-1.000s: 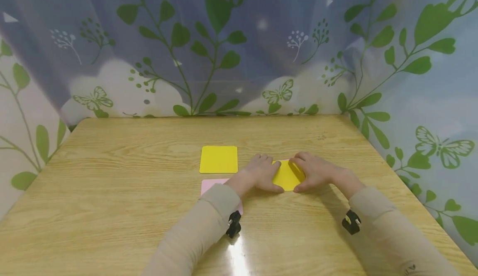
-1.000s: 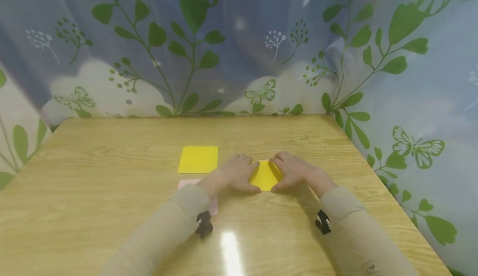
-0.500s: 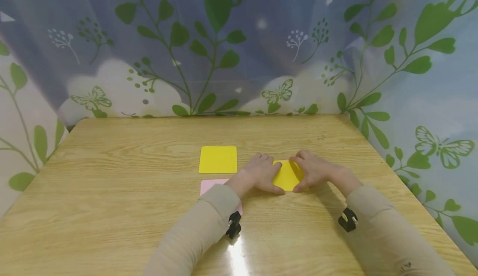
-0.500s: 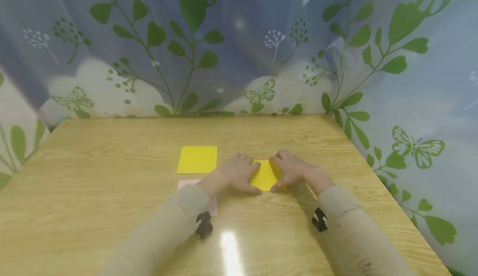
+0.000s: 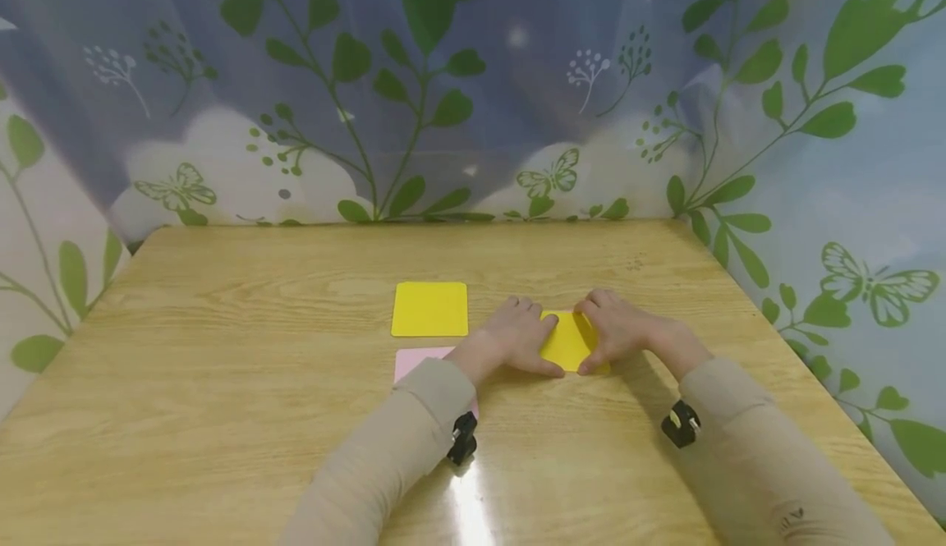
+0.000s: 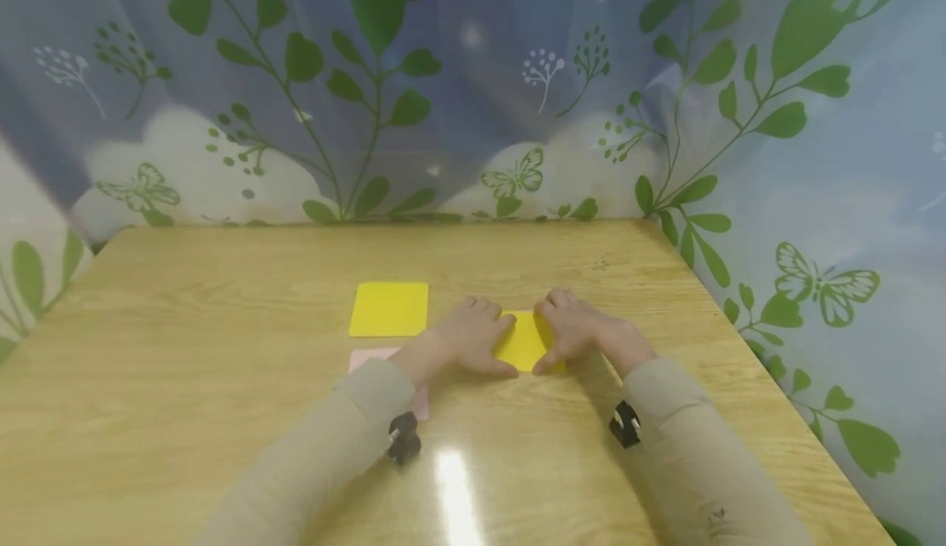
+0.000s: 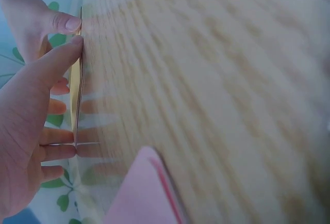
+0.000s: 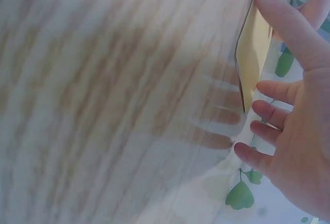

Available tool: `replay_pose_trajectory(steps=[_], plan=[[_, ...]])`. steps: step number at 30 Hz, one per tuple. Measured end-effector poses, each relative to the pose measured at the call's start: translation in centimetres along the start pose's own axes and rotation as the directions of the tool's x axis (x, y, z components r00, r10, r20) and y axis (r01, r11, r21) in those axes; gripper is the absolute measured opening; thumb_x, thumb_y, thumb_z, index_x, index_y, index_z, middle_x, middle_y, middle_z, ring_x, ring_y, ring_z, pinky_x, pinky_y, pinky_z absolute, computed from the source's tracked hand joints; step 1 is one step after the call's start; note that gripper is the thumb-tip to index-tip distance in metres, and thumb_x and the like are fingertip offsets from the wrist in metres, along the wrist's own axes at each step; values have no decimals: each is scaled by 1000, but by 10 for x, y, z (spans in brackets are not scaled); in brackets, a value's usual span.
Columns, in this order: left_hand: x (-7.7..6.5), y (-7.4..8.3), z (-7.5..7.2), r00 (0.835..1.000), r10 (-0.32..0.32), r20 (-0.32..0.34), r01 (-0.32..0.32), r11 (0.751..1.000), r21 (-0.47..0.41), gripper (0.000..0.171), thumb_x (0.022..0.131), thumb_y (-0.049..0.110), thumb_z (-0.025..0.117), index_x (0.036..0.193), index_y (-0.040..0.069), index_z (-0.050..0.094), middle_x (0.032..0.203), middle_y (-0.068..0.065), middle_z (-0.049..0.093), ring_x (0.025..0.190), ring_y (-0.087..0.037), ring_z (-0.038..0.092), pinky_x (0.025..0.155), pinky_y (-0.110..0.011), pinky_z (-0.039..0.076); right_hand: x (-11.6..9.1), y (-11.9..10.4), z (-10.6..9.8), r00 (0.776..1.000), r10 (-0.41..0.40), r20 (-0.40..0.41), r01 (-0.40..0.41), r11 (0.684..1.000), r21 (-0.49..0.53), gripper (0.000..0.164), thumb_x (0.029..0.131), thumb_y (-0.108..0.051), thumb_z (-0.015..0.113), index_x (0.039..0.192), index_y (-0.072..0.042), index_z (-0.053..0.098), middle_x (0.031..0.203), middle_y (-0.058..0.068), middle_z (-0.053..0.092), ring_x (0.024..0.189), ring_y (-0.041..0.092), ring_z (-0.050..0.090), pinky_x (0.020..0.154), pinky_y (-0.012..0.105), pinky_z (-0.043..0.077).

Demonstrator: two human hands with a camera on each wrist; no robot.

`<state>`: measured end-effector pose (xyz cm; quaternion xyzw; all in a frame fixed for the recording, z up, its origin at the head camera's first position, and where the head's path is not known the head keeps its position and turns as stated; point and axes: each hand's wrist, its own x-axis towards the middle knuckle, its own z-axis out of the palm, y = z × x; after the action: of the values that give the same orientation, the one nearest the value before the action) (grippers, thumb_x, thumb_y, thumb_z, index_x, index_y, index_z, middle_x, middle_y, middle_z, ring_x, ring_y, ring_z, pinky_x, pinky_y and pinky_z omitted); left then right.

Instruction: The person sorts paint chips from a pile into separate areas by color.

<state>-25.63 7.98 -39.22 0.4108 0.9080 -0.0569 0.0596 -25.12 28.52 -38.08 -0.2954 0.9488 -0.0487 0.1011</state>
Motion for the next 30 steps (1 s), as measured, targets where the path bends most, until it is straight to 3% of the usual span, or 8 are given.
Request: replay_pose_trajectory(steps=[7, 14, 24, 30], plan=[[2, -4, -2, 1000, -5, 12, 6, 1000, -18, 85, 79, 70, 48, 142, 14, 37, 136, -11, 44, 124, -25, 38, 106, -40, 23, 1, -1, -2, 1000, 15, 3, -15, 1000, 14, 89, 66, -52, 77, 126, 5, 44, 113, 18, 43, 102, 31, 43, 88, 46, 40], [0, -7, -3, 999, -10, 34, 12, 997, -77, 85, 80, 68, 50, 143, 14, 34, 141, -13, 37, 130, -28, 32, 108, -40, 20, 2, 1, -1, 999, -39, -32, 39, 999, -20, 85, 68, -51, 75, 126, 4, 45, 115, 18, 46, 103, 30, 47, 89, 46, 42], [3, -5, -3, 1000, -6, 29, 6, 1000, -27, 89, 78, 72, 47, 143, 13, 33, 139, -11, 41, 127, -25, 36, 107, -38, 23, -3, 1, 1, 995, -79, -60, 76, 995, -59, 85, 70, -55, 72, 124, 4, 45, 115, 19, 49, 100, 31, 51, 87, 45, 43], [7, -2, 0, 999, -28, 28, 30, 997, -66, 93, 77, 73, 49, 145, 14, 30, 141, -10, 38, 129, -25, 33, 107, -39, 22, -5, 2, 2, 995, -74, -65, 71, 996, -51, 87, 71, -60, 68, 125, 4, 44, 118, 20, 47, 104, 32, 50, 89, 46, 43]])
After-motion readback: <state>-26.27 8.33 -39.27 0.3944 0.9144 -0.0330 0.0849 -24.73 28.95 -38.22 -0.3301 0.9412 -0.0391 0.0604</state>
